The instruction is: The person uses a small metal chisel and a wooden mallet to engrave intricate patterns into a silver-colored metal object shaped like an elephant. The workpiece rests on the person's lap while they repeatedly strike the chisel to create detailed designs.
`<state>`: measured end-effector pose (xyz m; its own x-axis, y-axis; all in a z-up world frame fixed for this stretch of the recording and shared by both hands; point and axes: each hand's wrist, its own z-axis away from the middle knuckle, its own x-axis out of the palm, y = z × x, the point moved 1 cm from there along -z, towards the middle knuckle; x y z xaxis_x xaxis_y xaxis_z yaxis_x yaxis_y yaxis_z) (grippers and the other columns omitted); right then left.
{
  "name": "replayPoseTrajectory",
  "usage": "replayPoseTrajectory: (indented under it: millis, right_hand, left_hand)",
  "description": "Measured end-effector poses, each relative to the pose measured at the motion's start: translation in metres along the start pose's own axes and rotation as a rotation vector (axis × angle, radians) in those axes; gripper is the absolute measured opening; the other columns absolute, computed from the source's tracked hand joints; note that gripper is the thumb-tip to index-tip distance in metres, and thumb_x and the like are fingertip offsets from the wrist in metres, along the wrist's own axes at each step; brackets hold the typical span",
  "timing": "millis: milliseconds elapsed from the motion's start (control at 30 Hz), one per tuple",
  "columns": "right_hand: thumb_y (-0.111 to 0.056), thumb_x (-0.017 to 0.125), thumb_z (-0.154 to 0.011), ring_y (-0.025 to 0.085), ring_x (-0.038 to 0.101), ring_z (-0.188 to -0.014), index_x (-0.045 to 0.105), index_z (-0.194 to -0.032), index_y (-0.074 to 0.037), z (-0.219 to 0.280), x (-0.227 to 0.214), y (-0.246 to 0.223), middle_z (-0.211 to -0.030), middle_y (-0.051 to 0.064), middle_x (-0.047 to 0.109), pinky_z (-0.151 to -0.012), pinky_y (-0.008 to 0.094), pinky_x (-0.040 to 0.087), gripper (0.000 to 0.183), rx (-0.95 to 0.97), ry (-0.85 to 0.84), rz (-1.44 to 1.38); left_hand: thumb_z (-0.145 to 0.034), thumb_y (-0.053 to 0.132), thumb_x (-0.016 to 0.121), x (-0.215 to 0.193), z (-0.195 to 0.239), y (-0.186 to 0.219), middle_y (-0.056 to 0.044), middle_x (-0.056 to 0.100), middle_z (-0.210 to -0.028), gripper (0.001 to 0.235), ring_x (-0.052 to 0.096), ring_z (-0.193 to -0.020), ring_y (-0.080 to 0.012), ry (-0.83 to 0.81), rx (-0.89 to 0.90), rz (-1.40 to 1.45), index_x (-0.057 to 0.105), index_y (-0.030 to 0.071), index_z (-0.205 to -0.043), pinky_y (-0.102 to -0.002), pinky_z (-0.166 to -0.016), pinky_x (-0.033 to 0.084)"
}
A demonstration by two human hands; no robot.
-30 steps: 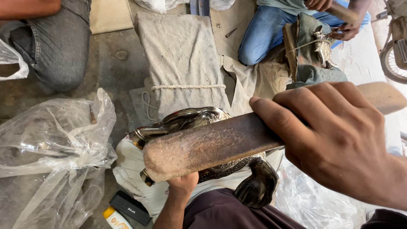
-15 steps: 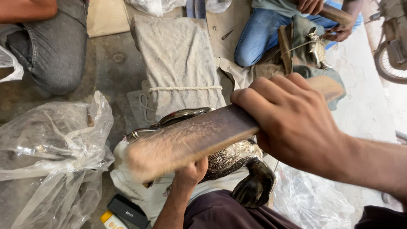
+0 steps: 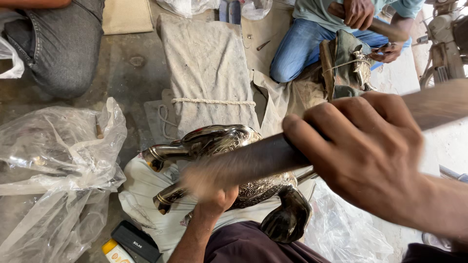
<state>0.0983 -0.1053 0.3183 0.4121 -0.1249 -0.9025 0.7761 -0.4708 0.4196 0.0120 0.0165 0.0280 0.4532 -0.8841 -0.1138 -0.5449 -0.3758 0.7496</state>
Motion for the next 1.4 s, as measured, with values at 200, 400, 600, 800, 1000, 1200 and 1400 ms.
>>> replayPoseTrajectory:
  millis: [200,400,600,800,1000,1200,1400]
  right_hand:
    - [-0.024,0.072,-0.092,0.017,0.064,-0.072,0.064,-0.102,-0.013,-0.001,-0.001,-0.003,-0.083,0.001,0.068,-0.075,0.034,0.049,0.017,0.039,-0.068,-0.018]
    - [-0.021,0.072,-0.089,0.019,0.066,-0.075,0.064,-0.104,-0.014,0.003,-0.002,-0.003,-0.087,0.002,0.07,-0.076,0.036,0.05,0.018,0.081,-0.125,-0.023]
    - [-0.028,0.076,-0.087,0.018,0.069,-0.079,0.063,-0.106,-0.017,0.015,0.006,0.001,-0.088,0.0,0.071,-0.081,0.037,0.055,0.026,0.036,-0.182,0.159]
    - [-0.03,0.072,-0.095,0.019,0.067,-0.075,0.064,-0.108,-0.017,0.007,0.0,0.003,-0.085,0.0,0.07,-0.075,0.037,0.053,0.019,0.008,-0.249,0.223]
    - [-0.026,0.074,-0.09,0.021,0.067,-0.072,0.065,-0.105,-0.015,0.021,0.006,0.002,-0.084,0.002,0.07,-0.074,0.038,0.053,0.02,0.057,-0.29,0.147]
    - [-0.021,0.081,-0.079,0.023,0.073,-0.086,0.068,-0.114,-0.012,0.08,0.032,0.023,-0.096,0.008,0.076,-0.081,0.041,0.059,0.039,0.341,-0.024,-0.11]
    - [-0.032,0.085,-0.079,0.027,0.073,-0.07,0.069,-0.116,-0.001,0.168,0.147,-0.001,-0.086,0.016,0.076,-0.064,0.04,0.058,0.051,1.256,-0.287,-0.64]
  left_hand:
    - [-0.096,0.007,0.066,0.0,-0.001,-0.002,-0.004,0.069,-0.09,0.011,0.062,-0.076,-0.0168,-0.079,-0.079,0.011,0.068,0.005,-0.106,-0.035,-0.072,0.049]
    - [-0.096,0.007,0.066,0.001,0.013,-0.008,-0.005,0.069,-0.089,0.011,0.062,-0.072,-0.0158,-0.082,-0.066,0.002,0.066,0.001,-0.106,-0.033,-0.068,0.049]
    - [-0.098,0.009,0.068,0.003,0.022,-0.013,-0.004,0.069,-0.087,0.018,0.062,-0.066,-0.0122,-0.141,-0.195,0.037,0.064,-0.003,-0.11,-0.029,-0.062,0.048]
    - [-0.099,0.011,0.065,0.001,0.005,-0.001,-0.007,0.068,-0.098,0.021,0.065,-0.085,-0.0199,-0.067,-0.053,-0.009,0.059,0.002,-0.118,-0.036,-0.074,0.052]
    - [-0.102,0.009,0.064,0.001,-0.001,0.0,-0.006,0.065,-0.104,0.02,0.066,-0.088,-0.0178,-0.051,-0.043,0.06,0.056,0.005,-0.12,-0.035,-0.072,0.054]
    - [-0.11,0.012,0.06,-0.026,0.004,0.008,-0.013,0.073,-0.109,0.02,0.071,-0.084,-0.0188,0.176,-0.182,0.524,0.049,0.007,-0.127,-0.028,-0.065,0.063]
    - [-0.107,0.009,0.059,-0.099,0.019,0.017,-0.016,0.07,-0.101,0.027,0.071,-0.09,-0.0165,0.162,-0.689,0.162,0.046,-0.003,-0.126,-0.025,-0.07,0.059]
